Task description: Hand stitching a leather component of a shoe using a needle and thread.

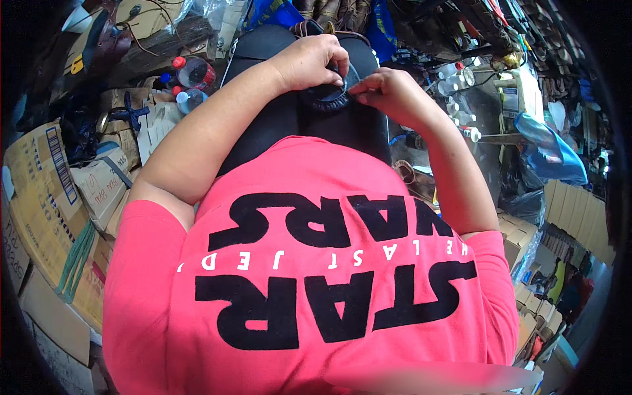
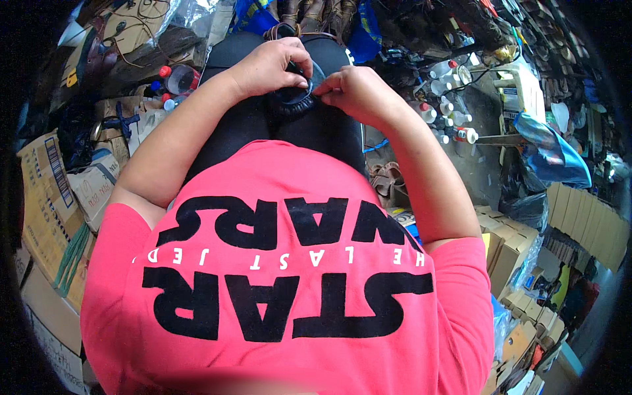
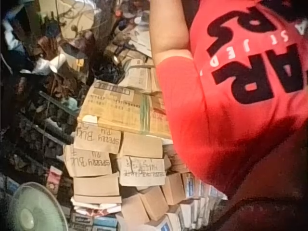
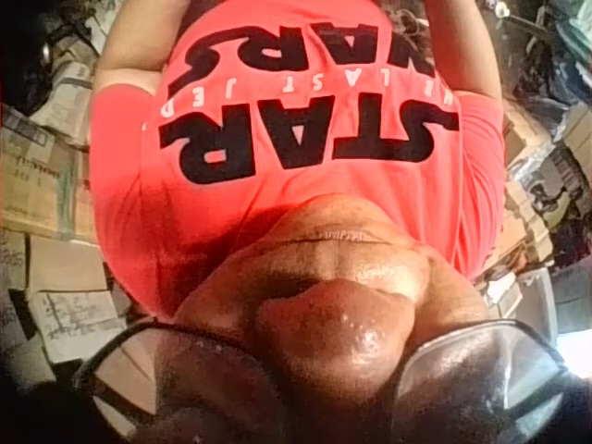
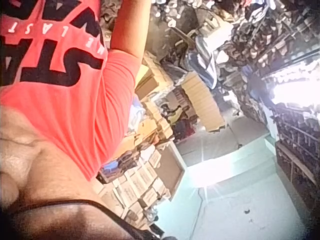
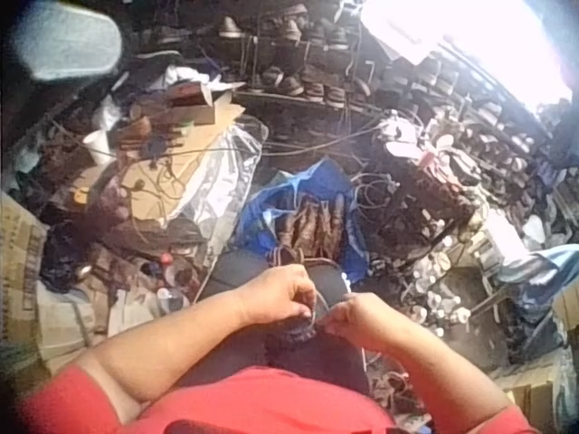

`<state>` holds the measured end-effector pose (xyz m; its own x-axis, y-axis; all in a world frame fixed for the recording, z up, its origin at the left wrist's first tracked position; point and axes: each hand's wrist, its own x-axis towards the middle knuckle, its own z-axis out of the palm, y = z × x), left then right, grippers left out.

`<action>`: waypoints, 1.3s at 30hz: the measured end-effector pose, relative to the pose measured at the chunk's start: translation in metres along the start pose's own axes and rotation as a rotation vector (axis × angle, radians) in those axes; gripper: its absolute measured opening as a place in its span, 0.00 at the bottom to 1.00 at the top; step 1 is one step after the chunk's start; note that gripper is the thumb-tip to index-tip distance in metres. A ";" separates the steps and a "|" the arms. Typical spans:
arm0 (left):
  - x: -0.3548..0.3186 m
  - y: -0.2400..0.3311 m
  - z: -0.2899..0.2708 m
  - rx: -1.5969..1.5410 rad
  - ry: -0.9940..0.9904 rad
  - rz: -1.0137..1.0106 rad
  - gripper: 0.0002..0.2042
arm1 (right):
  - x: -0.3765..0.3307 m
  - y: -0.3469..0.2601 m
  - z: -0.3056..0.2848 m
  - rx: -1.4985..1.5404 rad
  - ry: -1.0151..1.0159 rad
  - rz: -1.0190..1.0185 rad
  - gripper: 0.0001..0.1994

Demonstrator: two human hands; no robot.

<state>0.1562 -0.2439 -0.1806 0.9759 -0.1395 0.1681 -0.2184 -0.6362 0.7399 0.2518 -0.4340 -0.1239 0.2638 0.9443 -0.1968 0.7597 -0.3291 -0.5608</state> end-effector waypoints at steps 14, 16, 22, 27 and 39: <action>-0.107 0.040 -0.075 0.142 -0.103 -0.523 0.13 | -0.100 0.031 -0.032 1.762 0.959 0.146 0.18; -0.118 0.017 -0.102 0.188 -0.081 -0.724 0.15 | -0.137 0.073 -0.062 1.989 0.321 -0.530 0.24; -0.061 0.037 -0.083 -1.286 0.385 -0.098 0.12 | -0.160 0.086 -0.033 1.057 0.177 0.552 0.23; -0.034 0.040 -0.057 -1.751 0.435 -0.091 0.19 | -0.147 0.083 0.041 0.216 0.137 0.600 0.14; -0.087 -0.044 -0.114 -0.572 0.722 -0.686 0.13 | -0.200 0.116 0.064 1.476 0.497 0.776 0.26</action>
<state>0.0809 -0.1175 -0.1539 0.7004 0.6887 -0.1874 0.2086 0.0536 0.9765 0.2485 -0.6614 -0.2011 0.6308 0.3968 -0.6668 -0.6822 -0.1258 -0.7202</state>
